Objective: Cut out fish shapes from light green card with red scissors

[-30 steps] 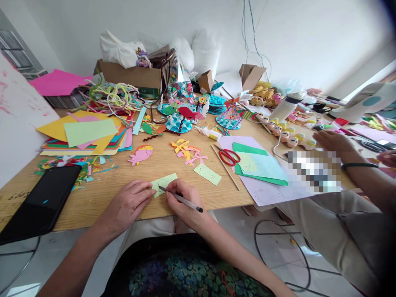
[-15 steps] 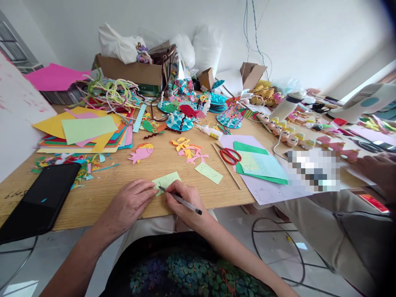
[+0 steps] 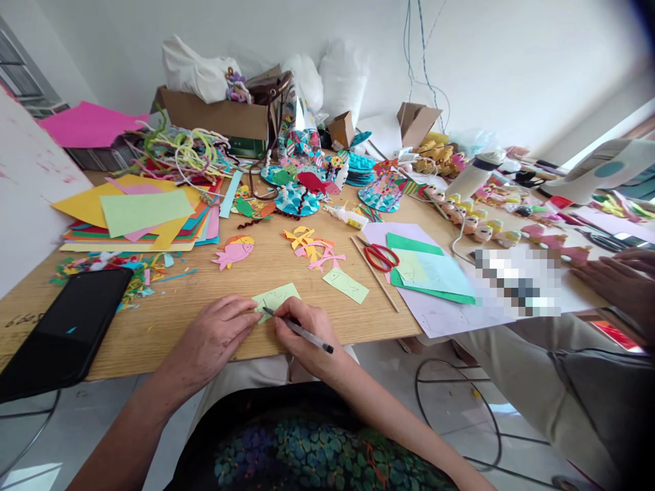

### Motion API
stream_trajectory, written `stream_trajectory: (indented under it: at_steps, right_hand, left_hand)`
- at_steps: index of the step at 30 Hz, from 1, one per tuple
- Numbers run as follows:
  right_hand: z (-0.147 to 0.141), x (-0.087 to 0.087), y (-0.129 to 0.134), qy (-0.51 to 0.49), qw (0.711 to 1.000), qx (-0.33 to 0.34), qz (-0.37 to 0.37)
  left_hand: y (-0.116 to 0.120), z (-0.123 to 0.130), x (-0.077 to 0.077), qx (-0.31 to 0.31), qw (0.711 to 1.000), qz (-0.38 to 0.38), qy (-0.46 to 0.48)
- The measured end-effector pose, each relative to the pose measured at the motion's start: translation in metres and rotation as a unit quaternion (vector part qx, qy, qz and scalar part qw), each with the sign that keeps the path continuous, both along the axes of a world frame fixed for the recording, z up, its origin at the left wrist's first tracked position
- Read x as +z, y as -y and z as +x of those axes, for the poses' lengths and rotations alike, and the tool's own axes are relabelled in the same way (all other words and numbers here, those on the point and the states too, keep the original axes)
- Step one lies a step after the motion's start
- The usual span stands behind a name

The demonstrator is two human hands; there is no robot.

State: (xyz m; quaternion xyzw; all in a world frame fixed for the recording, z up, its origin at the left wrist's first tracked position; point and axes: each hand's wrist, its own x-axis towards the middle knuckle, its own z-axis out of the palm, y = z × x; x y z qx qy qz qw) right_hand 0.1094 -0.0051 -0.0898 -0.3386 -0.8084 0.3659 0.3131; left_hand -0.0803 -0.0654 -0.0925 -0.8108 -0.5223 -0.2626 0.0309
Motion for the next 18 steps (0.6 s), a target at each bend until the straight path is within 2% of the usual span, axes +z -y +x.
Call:
stream_trajectory:
  at_steps: [18]
  right_hand:
    - [0.0003, -0.0005, 0.0004, -0.004, 1.000, 0.009, 0.014]
  left_hand:
    - [0.0004, -0.0011, -0.0005, -0.003, 1.000, -0.008, -0.005]
